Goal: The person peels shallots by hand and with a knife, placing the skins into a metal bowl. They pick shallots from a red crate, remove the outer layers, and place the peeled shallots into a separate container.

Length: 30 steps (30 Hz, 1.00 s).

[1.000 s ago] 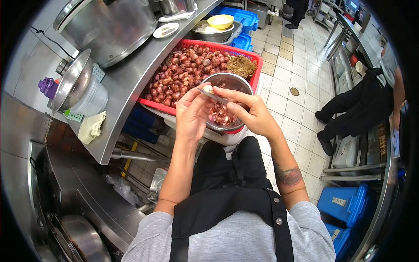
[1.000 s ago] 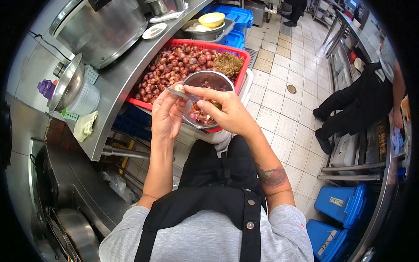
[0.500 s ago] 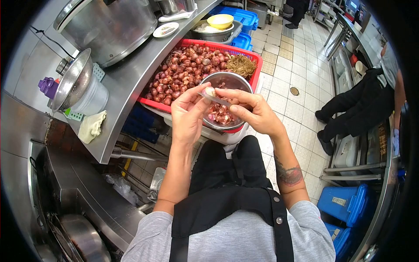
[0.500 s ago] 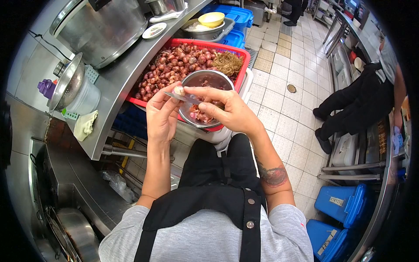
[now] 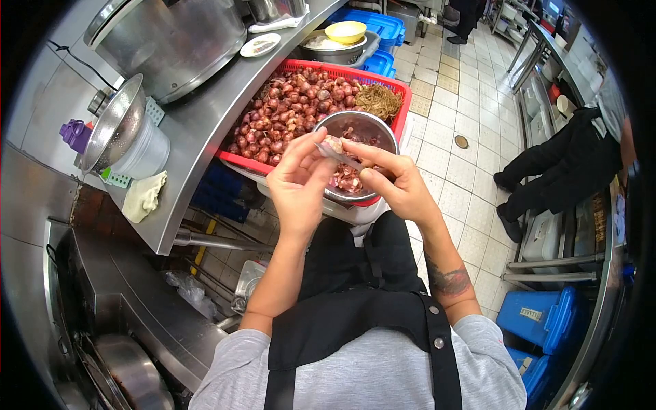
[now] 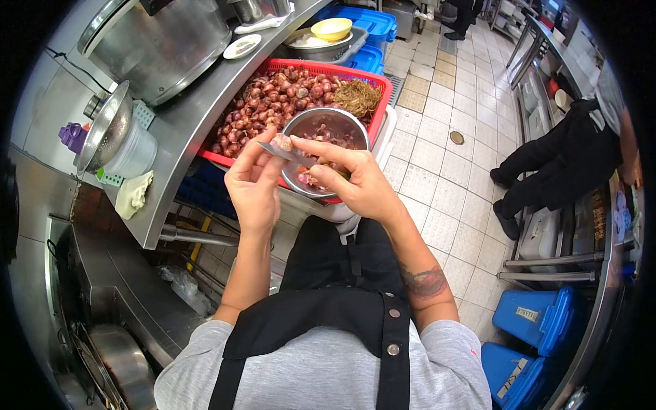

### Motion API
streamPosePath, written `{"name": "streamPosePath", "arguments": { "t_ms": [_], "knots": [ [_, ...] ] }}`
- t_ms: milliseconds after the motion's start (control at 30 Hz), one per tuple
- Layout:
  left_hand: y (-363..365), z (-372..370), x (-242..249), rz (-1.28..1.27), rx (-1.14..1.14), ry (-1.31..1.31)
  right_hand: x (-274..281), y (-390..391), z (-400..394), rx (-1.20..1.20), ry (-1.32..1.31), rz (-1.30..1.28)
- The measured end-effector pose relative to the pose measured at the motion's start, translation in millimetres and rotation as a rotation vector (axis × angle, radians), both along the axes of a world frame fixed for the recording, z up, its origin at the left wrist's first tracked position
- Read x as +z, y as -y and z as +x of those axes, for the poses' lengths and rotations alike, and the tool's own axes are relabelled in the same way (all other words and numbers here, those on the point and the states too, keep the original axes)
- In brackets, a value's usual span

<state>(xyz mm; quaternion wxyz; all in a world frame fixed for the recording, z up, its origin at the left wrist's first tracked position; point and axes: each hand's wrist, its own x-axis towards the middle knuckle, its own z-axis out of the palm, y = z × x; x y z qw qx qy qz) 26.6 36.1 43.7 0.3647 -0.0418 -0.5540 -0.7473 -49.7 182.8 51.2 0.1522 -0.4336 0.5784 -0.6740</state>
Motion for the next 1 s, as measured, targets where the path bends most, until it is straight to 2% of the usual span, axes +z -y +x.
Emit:
{"name": "streamPosePath", "arguments": {
  "t_ms": [100, 200, 333, 433, 600, 700, 800, 900, 1000],
  "knots": [
    [1, 3, 0, 0.474, -0.283, 0.048, -7, 1, -4, 0.015, -0.075, -0.027],
    [6, 4, -3, 0.497, -0.409, 0.072, -9, -1, -4, 0.013, -0.116, -0.02],
    [3, 5, 2, 0.266, -0.216, 0.06, 3, -6, 2, 0.028, -0.033, 0.059],
    [0, 6, 5, 0.075, -0.058, 0.065, 4, -3, 6, 0.009, -0.044, -0.022],
    [-5, 3, 2, -0.237, 0.138, -0.013, 4, -4, 6, -0.074, -0.125, 0.03],
    [-6, 7, -4, -0.42, 0.215, 0.042, 10, -6, 9, -0.091, -0.132, 0.065],
    [-14, 9, -3, -0.009, 0.048, 0.026, 16, -8, 10, -0.038, -0.088, 0.04],
    [-10, 8, -8, 0.396, -0.258, -0.013, 11, -7, 10, -0.012, -0.058, 0.008],
    [-6, 13, -8, 0.549, -0.406, 0.094, 9, -7, 11, -0.021, -0.051, 0.05]
  ]
}}
